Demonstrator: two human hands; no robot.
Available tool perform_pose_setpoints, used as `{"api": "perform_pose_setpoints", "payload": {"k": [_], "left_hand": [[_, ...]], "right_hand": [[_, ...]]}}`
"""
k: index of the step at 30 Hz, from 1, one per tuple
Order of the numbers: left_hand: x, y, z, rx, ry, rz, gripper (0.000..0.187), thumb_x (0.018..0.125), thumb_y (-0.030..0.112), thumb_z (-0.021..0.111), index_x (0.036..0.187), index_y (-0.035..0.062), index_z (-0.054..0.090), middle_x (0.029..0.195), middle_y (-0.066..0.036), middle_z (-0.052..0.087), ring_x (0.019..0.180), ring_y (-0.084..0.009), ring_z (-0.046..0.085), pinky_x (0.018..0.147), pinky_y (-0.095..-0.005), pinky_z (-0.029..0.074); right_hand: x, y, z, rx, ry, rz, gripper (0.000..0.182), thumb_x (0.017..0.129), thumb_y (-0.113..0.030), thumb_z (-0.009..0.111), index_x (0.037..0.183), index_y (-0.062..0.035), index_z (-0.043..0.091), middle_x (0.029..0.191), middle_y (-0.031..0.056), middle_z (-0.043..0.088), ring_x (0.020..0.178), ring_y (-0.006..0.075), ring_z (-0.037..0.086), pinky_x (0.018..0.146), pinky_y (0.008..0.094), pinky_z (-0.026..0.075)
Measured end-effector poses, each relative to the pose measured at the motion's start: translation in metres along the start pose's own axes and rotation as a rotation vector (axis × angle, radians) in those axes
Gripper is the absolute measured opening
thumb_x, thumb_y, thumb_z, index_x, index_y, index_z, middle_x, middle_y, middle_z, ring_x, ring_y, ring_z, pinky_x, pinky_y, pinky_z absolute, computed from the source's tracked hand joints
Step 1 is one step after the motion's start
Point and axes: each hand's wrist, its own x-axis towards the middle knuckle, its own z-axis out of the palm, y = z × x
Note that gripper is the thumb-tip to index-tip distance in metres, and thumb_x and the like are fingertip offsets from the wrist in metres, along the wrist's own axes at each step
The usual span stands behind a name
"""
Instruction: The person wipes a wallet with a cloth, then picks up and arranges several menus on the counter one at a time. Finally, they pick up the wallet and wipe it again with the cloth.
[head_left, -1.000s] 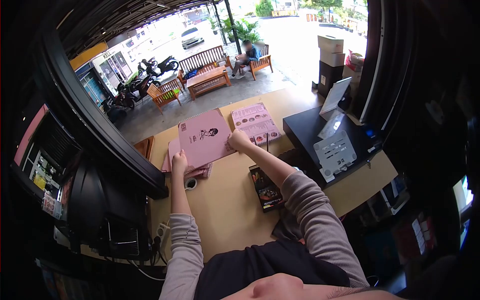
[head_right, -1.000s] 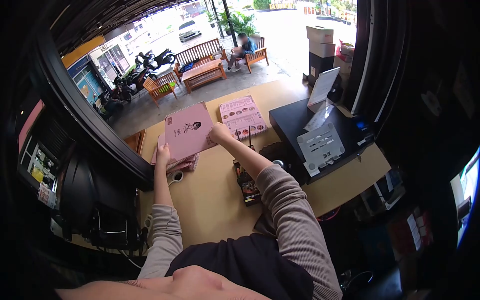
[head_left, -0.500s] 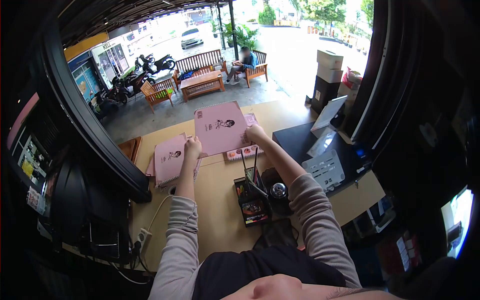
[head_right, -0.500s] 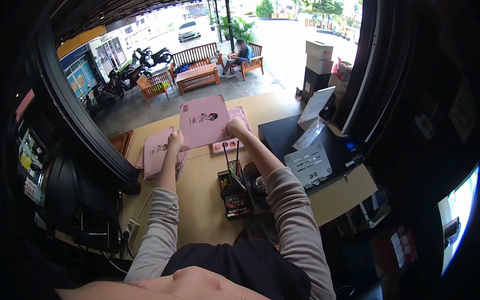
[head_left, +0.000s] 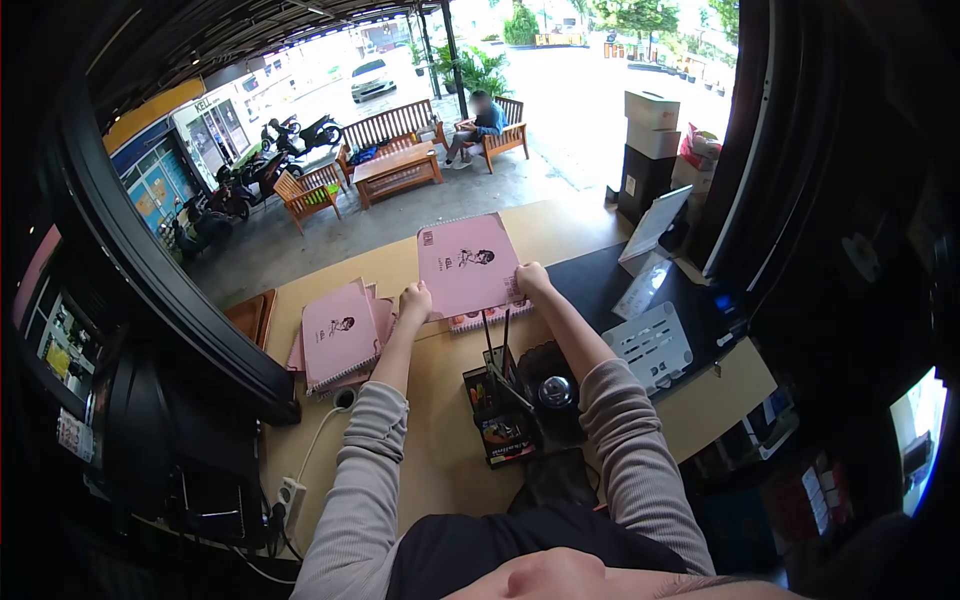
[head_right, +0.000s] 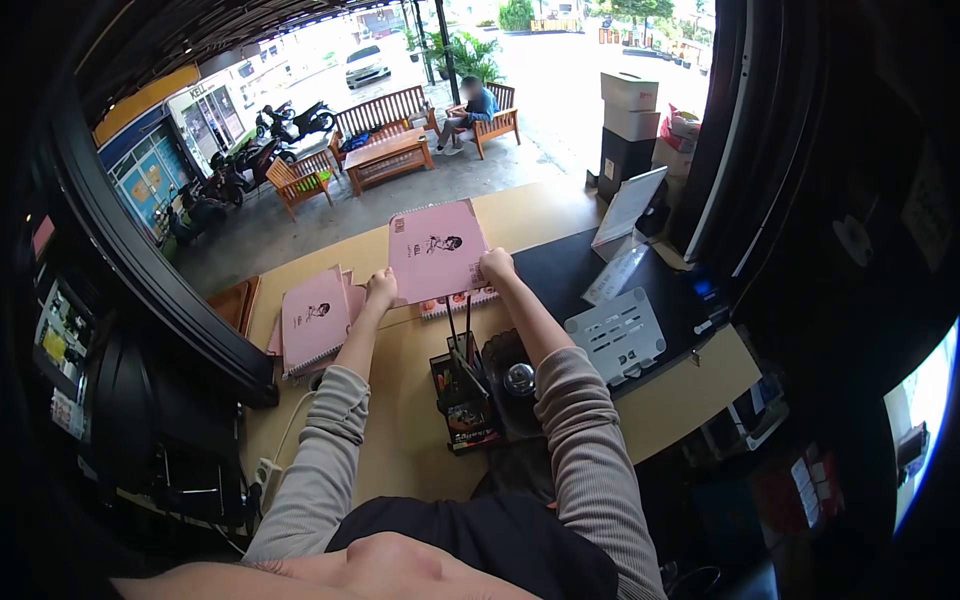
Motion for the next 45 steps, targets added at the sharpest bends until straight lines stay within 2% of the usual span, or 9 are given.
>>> {"api": "perform_pose_setpoints", "payload": {"k": [4,7,10,13,19,29,35,37,45], "left_hand": [[0.016,-0.008,0.015,-0.033,0.014,-0.012,0.042,0.087,0.03,0.031,0.1,-0.003,0.054,0.103,-0.026,0.054,0.098,-0.0379,0.051,0.085,-0.0423,0.039],[0.025,-0.014,0.027,-0.037,0.021,-0.041,0.042,0.087,0.03,0.032,0.099,-0.0032,0.055,0.102,-0.026,0.054,0.098,-0.0374,0.051,0.085,-0.0421,0.04],[0.033,-0.017,0.035,-0.09,0.01,-0.055,0.041,0.087,0.029,0.033,0.098,-0.0029,0.055,0.102,-0.026,0.054,0.097,-0.037,0.052,0.084,-0.0422,0.04],[0.033,-0.025,0.043,-0.099,-0.003,-0.068,0.04,0.087,0.029,0.033,0.097,-0.0027,0.056,0.102,-0.026,0.054,0.097,-0.0372,0.052,0.084,-0.0429,0.04],[0.044,-0.048,0.084,-0.077,0.079,-0.031,0.039,0.087,0.029,0.033,0.095,-0.0018,0.056,0.096,-0.024,0.057,0.091,-0.0375,0.054,0.08,-0.0428,0.042],[0.019,-0.033,0.088,0.017,0.054,-0.143,0.036,0.083,0.031,0.039,0.091,-0.0003,0.056,0.092,-0.021,0.059,0.087,-0.0347,0.057,0.075,-0.0435,0.045],[0.013,-0.031,0.088,0.072,0.083,-0.147,0.034,0.083,0.031,0.04,0.089,0.0031,0.057,0.089,-0.019,0.06,0.084,-0.0338,0.058,0.072,-0.0443,0.046],[0.012,-0.033,0.089,0.09,0.089,-0.144,0.033,0.083,0.031,0.04,0.089,0.0038,0.057,0.088,-0.018,0.061,0.084,-0.0338,0.059,0.071,-0.0445,0.047],[0.009,-0.032,0.093,0.1,0.052,-0.097,0.031,0.084,0.032,0.042,0.087,0.0051,0.056,0.085,-0.017,0.061,0.082,-0.0339,0.059,0.07,-0.0444,0.047]], "right_hand": [[0.01,0.008,0.008,-0.037,0.064,0.003,0.031,0.081,-0.025,0.047,0.081,0.0026,0.062,0.077,0.0194,0.062,0.077,0.029,0.061,0.07,0.0362,0.046],[0.024,0.016,0.012,-0.081,0.042,-0.011,0.036,0.081,-0.028,0.046,0.09,0.0047,0.06,0.094,0.0249,0.058,0.091,0.0345,0.057,0.079,0.0384,0.045],[0.031,0.017,0.019,-0.057,0.132,-0.017,0.031,0.08,-0.027,0.049,0.082,0.0016,0.063,0.079,0.0202,0.062,0.08,0.0298,0.06,0.073,0.0365,0.045],[0.022,0.009,0.01,-0.058,-0.051,0.057,0.036,0.081,-0.027,0.045,0.09,0.0043,0.06,0.094,0.0252,0.058,0.092,0.034,0.056,0.08,0.0395,0.044],[0.025,0.029,0.028,-0.219,0.15,0.013,0.031,0.08,-0.024,0.048,0.086,0.0035,0.061,0.089,0.0243,0.059,0.087,0.0355,0.057,0.078,0.0391,0.044],[0.027,0.036,0.031,-0.111,0.063,-0.002,0.03,0.07,-0.018,0.053,0.087,0.0067,0.058,0.089,0.0273,0.057,0.088,0.0337,0.057,0.079,0.0384,0.044],[0.014,0.037,0.041,-0.307,0.128,-0.124,0.031,0.067,-0.01,0.051,0.091,0.0096,0.054,0.094,0.0274,0.055,0.092,0.0384,0.054,0.083,0.0376,0.043],[0.015,0.04,0.047,-0.478,0.15,-0.274,0.03,0.067,-0.007,0.05,0.091,0.0122,0.054,0.095,0.027,0.054,0.093,0.0375,0.052,0.084,0.0361,0.042],[0.022,0.052,0.059,-0.659,0.146,-0.331,0.025,0.069,-0.004,0.048,0.086,0.0125,0.056,0.097,0.0234,0.053,0.097,0.0315,0.047,0.084,0.0312,0.041]]}}
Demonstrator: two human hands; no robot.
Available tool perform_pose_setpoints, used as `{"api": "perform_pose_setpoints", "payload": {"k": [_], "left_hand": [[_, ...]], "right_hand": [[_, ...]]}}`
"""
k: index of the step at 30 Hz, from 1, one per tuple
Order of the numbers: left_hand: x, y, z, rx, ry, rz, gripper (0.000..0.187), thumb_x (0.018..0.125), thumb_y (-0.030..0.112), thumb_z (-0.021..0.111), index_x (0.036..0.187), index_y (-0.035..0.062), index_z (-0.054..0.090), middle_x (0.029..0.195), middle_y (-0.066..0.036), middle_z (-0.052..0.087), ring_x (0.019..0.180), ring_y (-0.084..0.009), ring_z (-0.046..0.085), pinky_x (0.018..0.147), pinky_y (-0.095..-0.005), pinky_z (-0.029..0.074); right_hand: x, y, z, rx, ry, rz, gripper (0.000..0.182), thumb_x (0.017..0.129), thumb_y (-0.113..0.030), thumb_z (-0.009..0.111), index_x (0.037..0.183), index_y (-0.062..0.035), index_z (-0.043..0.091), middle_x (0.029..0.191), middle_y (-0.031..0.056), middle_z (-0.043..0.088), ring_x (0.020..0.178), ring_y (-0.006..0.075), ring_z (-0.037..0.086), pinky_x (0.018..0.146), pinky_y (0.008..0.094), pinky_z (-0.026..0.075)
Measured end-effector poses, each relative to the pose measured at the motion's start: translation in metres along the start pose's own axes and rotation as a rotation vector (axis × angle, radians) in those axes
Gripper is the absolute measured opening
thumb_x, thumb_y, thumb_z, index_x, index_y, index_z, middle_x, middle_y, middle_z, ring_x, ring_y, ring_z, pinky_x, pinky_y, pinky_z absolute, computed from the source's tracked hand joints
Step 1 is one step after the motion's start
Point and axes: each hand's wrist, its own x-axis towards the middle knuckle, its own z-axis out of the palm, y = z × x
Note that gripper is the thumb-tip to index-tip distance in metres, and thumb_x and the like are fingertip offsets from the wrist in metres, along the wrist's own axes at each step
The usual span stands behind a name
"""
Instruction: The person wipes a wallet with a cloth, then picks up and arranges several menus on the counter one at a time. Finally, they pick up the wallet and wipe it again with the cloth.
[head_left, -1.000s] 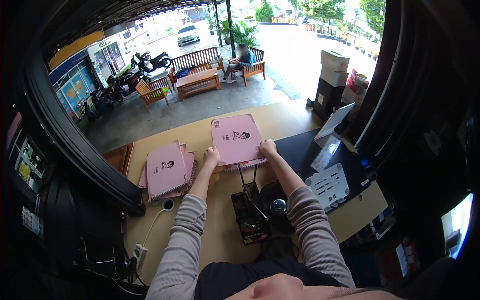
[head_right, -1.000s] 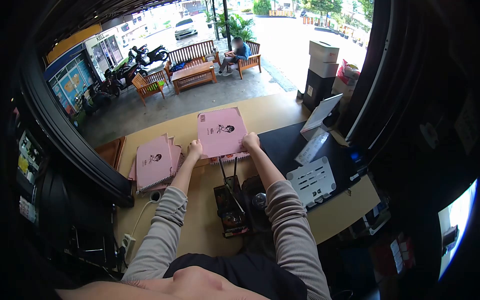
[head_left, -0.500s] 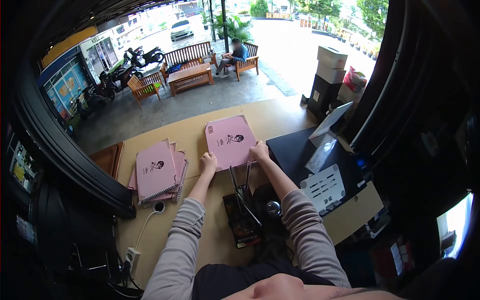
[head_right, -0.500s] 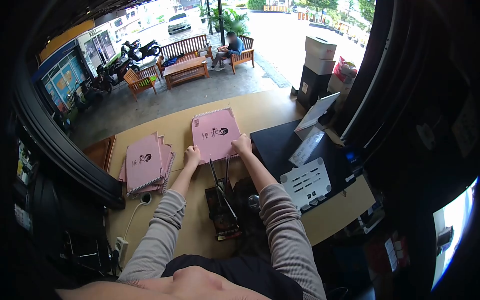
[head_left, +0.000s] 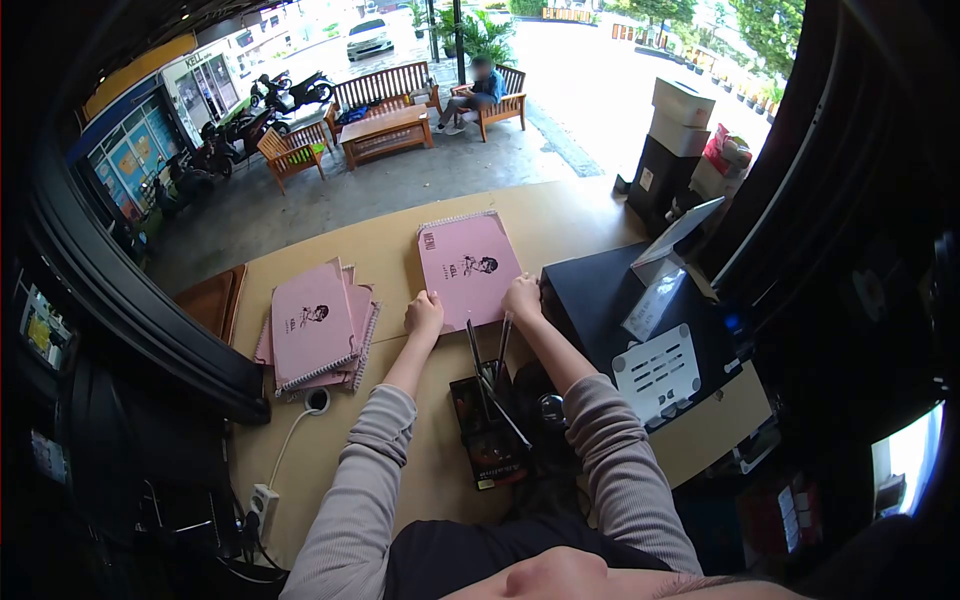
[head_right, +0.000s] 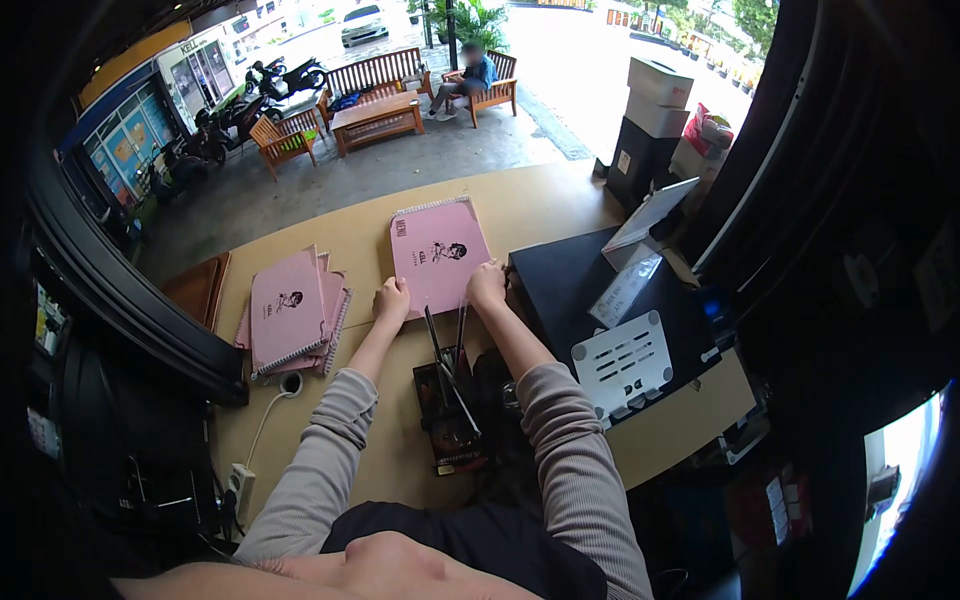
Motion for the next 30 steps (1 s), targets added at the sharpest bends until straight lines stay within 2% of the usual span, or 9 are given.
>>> {"api": "perform_pose_setpoints", "payload": {"k": [2,4,6,7,9,14,16,26,30], "left_hand": [[-0.001,0.003,-0.002,-0.003,-0.005,-0.007,0.031,0.084,0.032,0.042,0.086,0.0047,0.056,0.085,-0.017,0.061,0.082,-0.0339,0.059,0.07,-0.0443,0.047],[0.002,-0.003,0.006,-0.005,-0.01,-0.01,0.03,0.084,0.032,0.042,0.085,0.0042,0.056,0.086,-0.017,0.061,0.082,-0.0339,0.058,0.07,-0.0443,0.047],[0.009,-0.013,0.02,-0.025,0.102,0.106,0.03,0.084,0.031,0.043,0.085,0.0035,0.055,0.089,-0.017,0.059,0.083,-0.0338,0.058,0.071,-0.0442,0.046],[0.01,-0.014,0.023,-0.025,0.102,0.105,0.03,0.084,0.031,0.043,0.085,0.0035,0.055,0.089,-0.017,0.059,0.083,-0.0338,0.058,0.071,-0.0442,0.046],[0.009,-0.015,0.026,-0.045,0.166,0.11,0.028,0.083,0.028,0.045,0.081,0.0026,0.056,0.085,-0.019,0.059,0.079,-0.0349,0.057,0.069,-0.0436,0.046],[0.009,-0.011,0.021,-0.038,0.098,0.055,0.028,0.083,0.029,0.044,0.083,0.0034,0.055,0.086,-0.019,0.059,0.08,-0.0345,0.057,0.07,-0.0434,0.046],[0.009,-0.011,0.022,-0.035,0.093,0.042,0.029,0.084,0.03,0.043,0.084,0.0037,0.055,0.086,-0.019,0.06,0.08,-0.0345,0.057,0.07,-0.0433,0.046],[0.005,0.003,0.015,0.018,0.087,-0.034,0.028,0.084,0.032,0.043,0.085,0.005,0.052,0.081,-0.019,0.061,0.077,-0.0353,0.059,0.067,-0.0452,0.047],[0.003,0.001,0.017,-0.001,0.089,-0.02,0.029,0.084,0.031,0.043,0.084,0.0038,0.051,0.079,-0.02,0.061,0.076,-0.0353,0.059,0.066,-0.0448,0.047]], "right_hand": [[0.001,0.002,0.002,-0.016,-0.02,-0.02,0.026,0.069,-0.004,0.048,0.086,0.0123,0.056,0.097,0.0234,0.053,0.097,0.0315,0.047,0.085,0.0309,0.041],[0.002,0.004,0.004,-0.048,-0.005,-0.067,0.028,0.064,-0.005,0.053,0.084,0.0139,0.055,0.097,0.0237,0.053,0.093,0.0338,0.049,0.082,0.0335,0.043],[0.0,0.002,-0.005,-0.065,-0.068,-0.065,0.028,0.066,-0.005,0.052,0.086,0.013,0.056,0.098,0.0241,0.053,0.096,0.0331,0.048,0.084,0.0321,0.041],[-0.002,0.0,-0.011,-0.081,-0.128,-0.064,0.028,0.068,-0.006,0.05,0.088,0.0122,0.056,0.1,0.0244,0.053,0.099,0.0323,0.047,0.087,0.0308,0.039],[-0.002,0.0,-0.012,-0.029,-0.121,-0.051,0.029,0.068,-0.006,0.051,0.089,0.0126,0.056,0.1,0.0248,0.053,0.099,0.0326,0.048,0.087,0.0312,0.039],[0.002,0.006,-0.004,0.093,-0.098,-0.022,0.028,0.067,-0.006,0.053,0.088,0.0133,0.055,0.099,0.0256,0.053,0.097,0.0331,0.049,0.088,0.0325,0.039],[0.003,0.008,-0.003,0.084,-0.03,-0.045,0.022,0.066,-0.003,0.054,0.082,0.012,0.056,0.094,0.0257,0.054,0.093,0.0346,0.052,0.083,0.0353,0.043],[0.004,0.009,0.003,0.087,0.011,-0.011,0.022,0.07,-0.008,0.054,0.082,0.0098,0.057,0.093,0.0228,0.056,0.093,0.0326,0.052,0.083,0.0349,0.043],[0.008,0.014,0.007,0.049,-0.009,-0.029,0.019,0.07,-0.01,0.054,0.077,0.0076,0.06,0.089,0.0225,0.058,0.091,0.0325,0.053,0.082,0.0346,0.044]]}}
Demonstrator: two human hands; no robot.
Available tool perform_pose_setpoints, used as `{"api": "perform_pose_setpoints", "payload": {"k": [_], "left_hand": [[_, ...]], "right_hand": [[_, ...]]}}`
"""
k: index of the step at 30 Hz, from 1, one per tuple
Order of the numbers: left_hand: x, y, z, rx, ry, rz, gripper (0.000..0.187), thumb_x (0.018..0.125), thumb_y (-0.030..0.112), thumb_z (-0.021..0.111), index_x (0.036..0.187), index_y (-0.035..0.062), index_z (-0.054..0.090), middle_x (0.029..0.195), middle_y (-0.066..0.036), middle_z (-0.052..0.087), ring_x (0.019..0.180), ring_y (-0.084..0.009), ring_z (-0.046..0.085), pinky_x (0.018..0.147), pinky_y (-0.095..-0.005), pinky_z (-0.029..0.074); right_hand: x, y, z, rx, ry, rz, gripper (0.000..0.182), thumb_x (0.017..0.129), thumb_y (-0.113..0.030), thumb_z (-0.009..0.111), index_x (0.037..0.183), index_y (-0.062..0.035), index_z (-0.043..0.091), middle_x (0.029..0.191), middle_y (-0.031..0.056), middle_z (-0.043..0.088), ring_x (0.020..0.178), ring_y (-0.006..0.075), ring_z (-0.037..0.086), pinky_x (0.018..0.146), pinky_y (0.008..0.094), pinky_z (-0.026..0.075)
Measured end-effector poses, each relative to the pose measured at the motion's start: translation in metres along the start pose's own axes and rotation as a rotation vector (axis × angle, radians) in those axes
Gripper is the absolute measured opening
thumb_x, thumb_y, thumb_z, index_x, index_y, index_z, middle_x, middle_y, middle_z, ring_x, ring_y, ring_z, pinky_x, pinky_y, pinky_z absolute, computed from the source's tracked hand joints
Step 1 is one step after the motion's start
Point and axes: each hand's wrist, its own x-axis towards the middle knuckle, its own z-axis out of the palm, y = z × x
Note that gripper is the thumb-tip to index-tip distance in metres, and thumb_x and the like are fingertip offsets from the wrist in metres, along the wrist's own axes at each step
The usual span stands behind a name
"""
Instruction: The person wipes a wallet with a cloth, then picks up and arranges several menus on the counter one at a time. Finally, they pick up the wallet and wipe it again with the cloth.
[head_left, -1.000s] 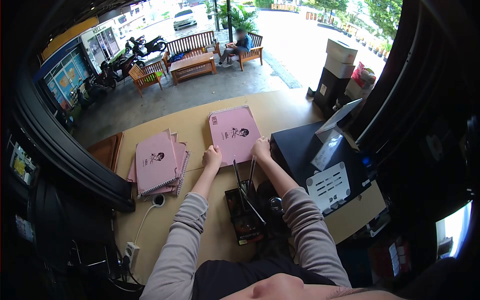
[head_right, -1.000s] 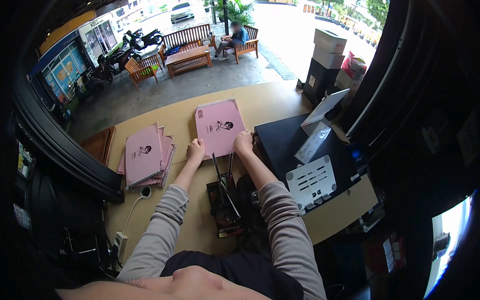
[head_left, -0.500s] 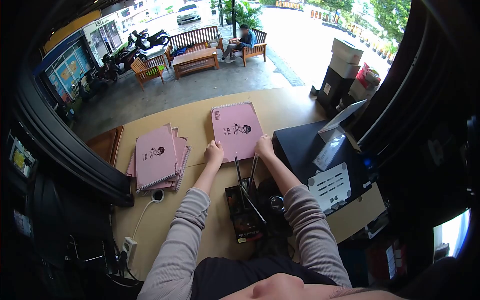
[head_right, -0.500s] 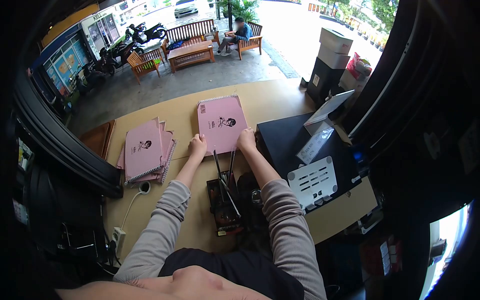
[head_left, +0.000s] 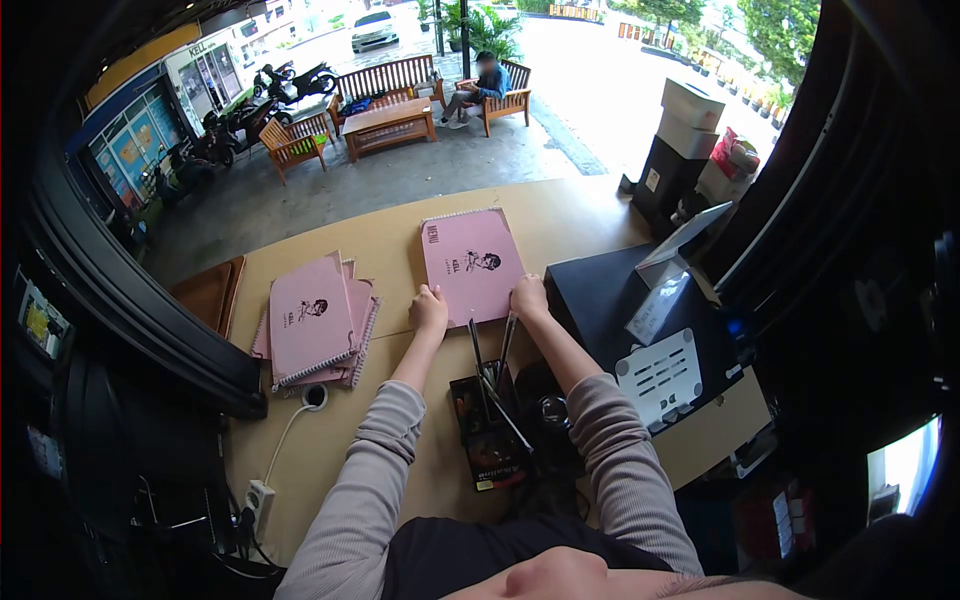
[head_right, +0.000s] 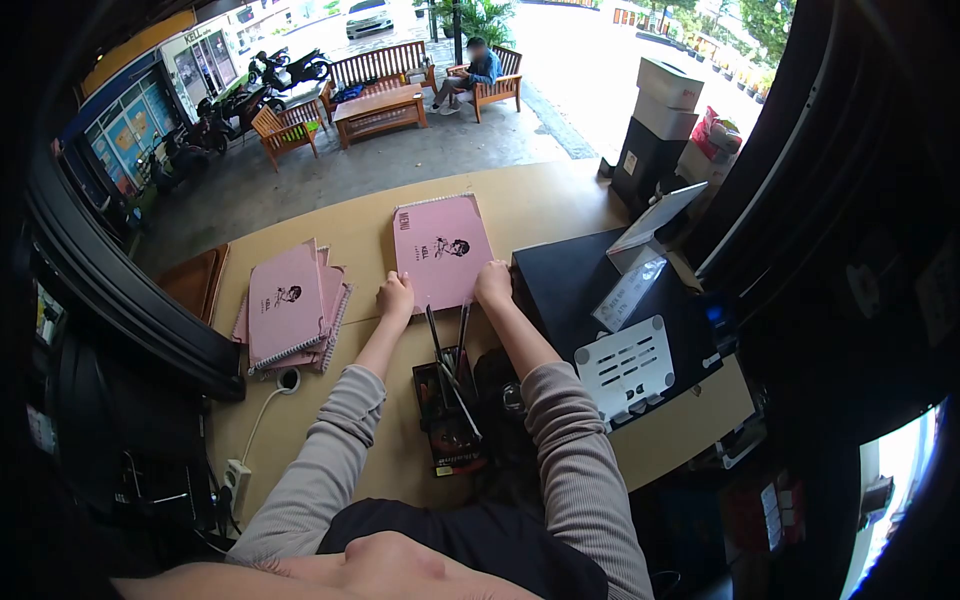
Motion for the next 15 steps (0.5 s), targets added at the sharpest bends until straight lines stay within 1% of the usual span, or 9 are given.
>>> {"api": "perform_pose_setpoints", "payload": {"k": [1,4,8,10,11,12,13,14,15], "left_hand": [[0.0,0.0,0.0,-0.001,0.001,0.0,0.029,0.084,0.031,0.043,0.084,0.0038,0.051,0.079,-0.02,0.061,0.076,-0.0353,0.059,0.066,-0.0448,0.047],[-0.001,0.001,-0.002,0.004,-0.007,-0.003,0.029,0.085,0.031,0.043,0.085,0.0034,0.05,0.08,-0.02,0.06,0.076,-0.0355,0.059,0.066,-0.0451,0.047],[0.004,-0.002,0.002,-0.008,-0.051,0.011,0.03,0.085,0.031,0.041,0.087,0.002,0.049,0.081,-0.02,0.06,0.076,-0.0372,0.059,0.067,-0.0462,0.046],[0.009,-0.008,0.004,-0.024,-0.058,0.022,0.03,0.086,0.03,0.041,0.087,0.0014,0.048,0.083,-0.02,0.06,0.077,-0.0378,0.058,0.068,-0.0466,0.046],[0.009,-0.008,0.005,-0.024,-0.052,0.017,0.031,0.086,0.03,0.041,0.09,0.0009,0.049,0.087,-0.021,0.059,0.082,-0.0372,0.057,0.071,-0.0458,0.045],[0.005,-0.003,-0.003,-0.026,-0.047,0.012,0.032,0.086,0.031,0.04,0.093,0.0004,0.049,0.092,-0.021,0.058,0.086,-0.0366,0.056,0.075,-0.0451,0.044],[0.002,0.0,-0.012,-0.027,-0.039,0.008,0.032,0.086,0.031,0.04,0.093,0.0004,0.049,0.092,-0.021,0.058,0.086,-0.0366,0.056,0.075,-0.0451,0.044],[-0.002,0.002,-0.022,0.006,0.008,0.103,0.033,0.085,0.031,0.041,0.097,0.0005,0.049,0.098,-0.021,0.055,0.092,-0.0346,0.053,0.079,-0.0429,0.043],[-0.009,0.006,-0.036,0.04,0.053,0.198,0.035,0.085,0.031,0.041,0.101,0.0006,0.048,0.105,-0.021,0.052,0.099,-0.0326,0.05,0.083,-0.0406,0.041]], "right_hand": [[0.001,0.0,-0.001,0.012,-0.032,-0.002,0.018,0.07,-0.01,0.054,0.075,0.0067,0.06,0.087,0.0223,0.058,0.09,0.0324,0.054,0.081,0.0346,0.044],[-0.002,-0.004,-0.006,0.023,-0.012,0.012,0.016,0.069,-0.009,0.054,0.072,0.0056,0.061,0.084,0.0212,0.059,0.086,0.0331,0.056,0.08,0.0357,0.045],[-0.002,-0.007,-0.02,-0.013,-0.04,-0.02,0.02,0.072,-0.013,0.054,0.072,0.0055,0.061,0.087,0.0213,0.059,0.085,0.0339,0.056,0.079,0.037,0.045],[0.002,-0.005,-0.029,0.094,-0.215,0.03,0.026,0.077,-0.019,0.052,0.079,0.006,0.06,0.089,0.0221,0.059,0.086,0.0353,0.056,0.079,0.0385,0.044],[0.008,-0.001,-0.027,0.154,-0.226,0.074,0.033,0.081,-0.024,0.048,0.095,0.0057,0.056,0.095,0.0239,0.057,0.092,0.0353,0.054,0.083,0.0383,0.042],[0.007,-0.004,-0.036,0.164,-0.176,0.083,0.036,0.082,-0.024,0.048,0.102,0.0049,0.053,0.1,0.0241,0.055,0.097,0.0351,0.052,0.086,0.0378,0.04],[0.006,-0.008,-0.045,0.175,-0.127,0.093,0.039,0.082,-0.025,0.047,0.109,0.0041,0.05,0.104,0.0243,0.054,0.101,0.0348,0.05,0.09,0.0373,0.037],[0.005,-0.012,-0.054,0.174,-0.128,0.086,0.039,0.082,-0.025,0.047,0.109,0.0041,0.05,0.104,0.0243,0.054,0.101,0.0348,0.05,0.09,0.0373,0.037],[0.002,-0.019,-0.065,0.24,-0.056,0.041,0.041,0.082,-0.025,0.047,0.111,0.0033,0.048,0.107,0.0243,0.052,0.105,0.0344,0.047,0.092,0.0368,0.035]]}}
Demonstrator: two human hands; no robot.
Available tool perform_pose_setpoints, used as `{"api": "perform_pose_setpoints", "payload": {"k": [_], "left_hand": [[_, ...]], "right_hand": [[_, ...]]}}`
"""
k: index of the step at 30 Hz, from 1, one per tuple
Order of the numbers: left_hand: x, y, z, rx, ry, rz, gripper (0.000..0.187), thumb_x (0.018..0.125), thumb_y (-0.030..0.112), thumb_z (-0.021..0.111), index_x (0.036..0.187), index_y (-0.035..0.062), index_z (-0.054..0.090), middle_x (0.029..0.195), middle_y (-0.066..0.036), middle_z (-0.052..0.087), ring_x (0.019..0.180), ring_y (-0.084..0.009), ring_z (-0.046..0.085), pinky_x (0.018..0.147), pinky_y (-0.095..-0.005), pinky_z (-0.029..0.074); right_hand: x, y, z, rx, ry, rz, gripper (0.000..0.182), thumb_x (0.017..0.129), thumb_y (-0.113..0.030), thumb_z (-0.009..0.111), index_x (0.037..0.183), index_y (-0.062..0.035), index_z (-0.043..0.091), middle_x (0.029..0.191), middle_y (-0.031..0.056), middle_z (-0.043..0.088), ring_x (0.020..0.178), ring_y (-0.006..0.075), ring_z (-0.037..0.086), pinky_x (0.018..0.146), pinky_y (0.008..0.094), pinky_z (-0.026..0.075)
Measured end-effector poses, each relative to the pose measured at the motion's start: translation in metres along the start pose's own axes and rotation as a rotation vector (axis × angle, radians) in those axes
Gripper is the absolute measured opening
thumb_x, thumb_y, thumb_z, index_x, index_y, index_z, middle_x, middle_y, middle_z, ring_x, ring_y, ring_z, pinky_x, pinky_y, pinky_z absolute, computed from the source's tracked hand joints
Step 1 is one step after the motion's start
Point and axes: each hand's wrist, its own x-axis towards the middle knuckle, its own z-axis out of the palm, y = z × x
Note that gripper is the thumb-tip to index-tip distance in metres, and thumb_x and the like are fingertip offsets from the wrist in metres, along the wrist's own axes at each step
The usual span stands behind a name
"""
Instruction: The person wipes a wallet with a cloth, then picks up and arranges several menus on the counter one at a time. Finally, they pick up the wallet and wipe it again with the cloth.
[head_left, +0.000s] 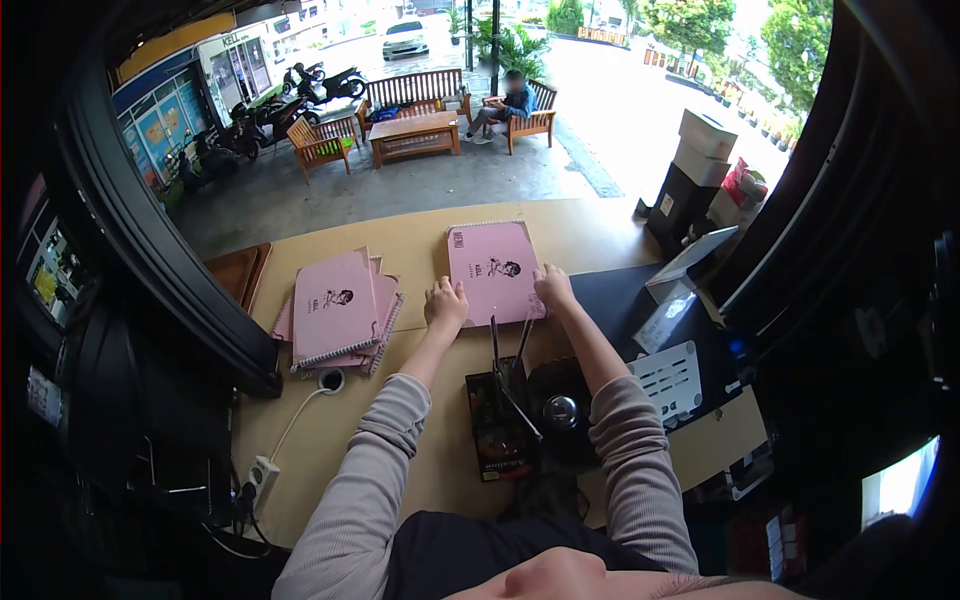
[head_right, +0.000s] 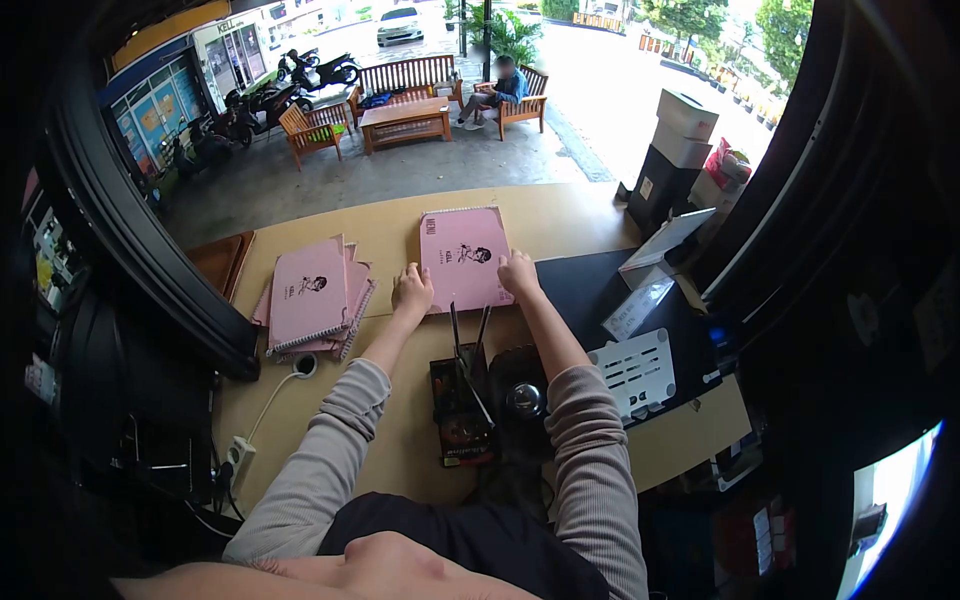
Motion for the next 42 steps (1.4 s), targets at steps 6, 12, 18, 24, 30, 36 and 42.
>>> {"api": "perform_pose_setpoints", "payload": {"k": [6,12,18,24,30,36,42], "left_hand": [[-0.009,0.016,-0.068,-0.086,0.137,0.193,0.039,0.084,0.029,0.042,0.109,-0.0005,0.047,0.103,-0.019,0.053,0.099,-0.0313,0.049,0.085,-0.0388,0.04],[-0.015,0.007,-0.131,-0.1,0.155,0.234,0.041,0.086,0.031,0.039,0.11,-0.0017,0.047,0.11,-0.021,0.051,0.106,-0.0337,0.045,0.092,-0.0391,0.034],[-0.044,-0.032,-0.173,-0.185,0.099,0.182,0.048,0.086,0.037,0.035,0.113,-0.0022,0.045,0.114,-0.024,0.047,0.112,-0.0347,0.04,0.096,-0.0399,0.03],[-0.064,-0.067,-0.201,-0.224,0.102,0.113,0.047,0.084,0.035,0.041,0.11,-0.0029,0.047,0.11,-0.024,0.049,0.107,-0.0344,0.044,0.092,-0.0394,0.034],[-0.073,-0.109,-0.213,-0.263,0.118,0.074,0.044,0.083,0.032,0.045,0.11,-0.0021,0.048,0.108,-0.022,0.052,0.103,-0.0343,0.047,0.089,-0.0387,0.037],[-0.071,-0.156,-0.207,-0.267,0.153,0.062,0.042,0.082,0.031,0.047,0.109,-0.0014,0.049,0.106,-0.021,0.053,0.1,-0.0337,0.049,0.088,-0.0388,0.038],[-0.063,-0.205,-0.196,-0.172,0.176,-0.025,0.04,0.082,0.03,0.048,0.106,-0.002,0.051,0.105,-0.019,0.055,0.099,-0.0317,0.051,0.086,-0.0372,0.039]], "right_hand": [[-0.027,-0.071,-0.037,0.155,0.109,-0.199,0.041,0.082,-0.025,0.047,0.112,0.0027,0.048,0.113,0.0239,0.049,0.109,0.0337,0.044,0.094,0.0364,0.033],[-0.057,-0.151,-0.041,0.22,0.118,-0.387,0.038,0.082,-0.023,0.049,0.111,0.0018,0.05,0.112,0.0218,0.05,0.106,0.0317,0.048,0.091,0.0352,0.035],[-0.082,-0.195,-0.006,0.331,0.082,-0.372,0.038,0.08,-0.021,0.051,0.111,0.0006,0.05,0.094,0.018,0.06,0.088,0.0288,0.058,0.077,0.034,0.045],[-0.124,-0.223,0.035,0.453,-0.115,-0.178,0.043,0.076,-0.022,0.055,0.112,0.0004,0.049,0.097,0.0165,0.06,0.09,0.0271,0.058,0.078,0.032,0.044],[-0.151,-0.235,0.088,0.552,-0.164,-0.129,0.042,0.075,-0.021,0.054,0.111,0.0012,0.05,0.097,0.0175,0.06,0.091,0.0243,0.057,0.079,0.031,0.044],[-0.157,-0.235,0.124,0.628,-0.127,-0.083,0.047,0.069,-0.02,0.054,0.11,0.0032,0.049,0.09,0.0181,0.06,0.084,0.0261,0.059,0.078,0.032,0.045],[-0.151,-0.238,0.154,0.588,-0.077,-0.013,0.039,0.073,-0.018,0.052,0.106,0.0016,0.053,0.092,0.0168,0.061,0.085,0.0232,0.059,0.076,0.03,0.044]]}}
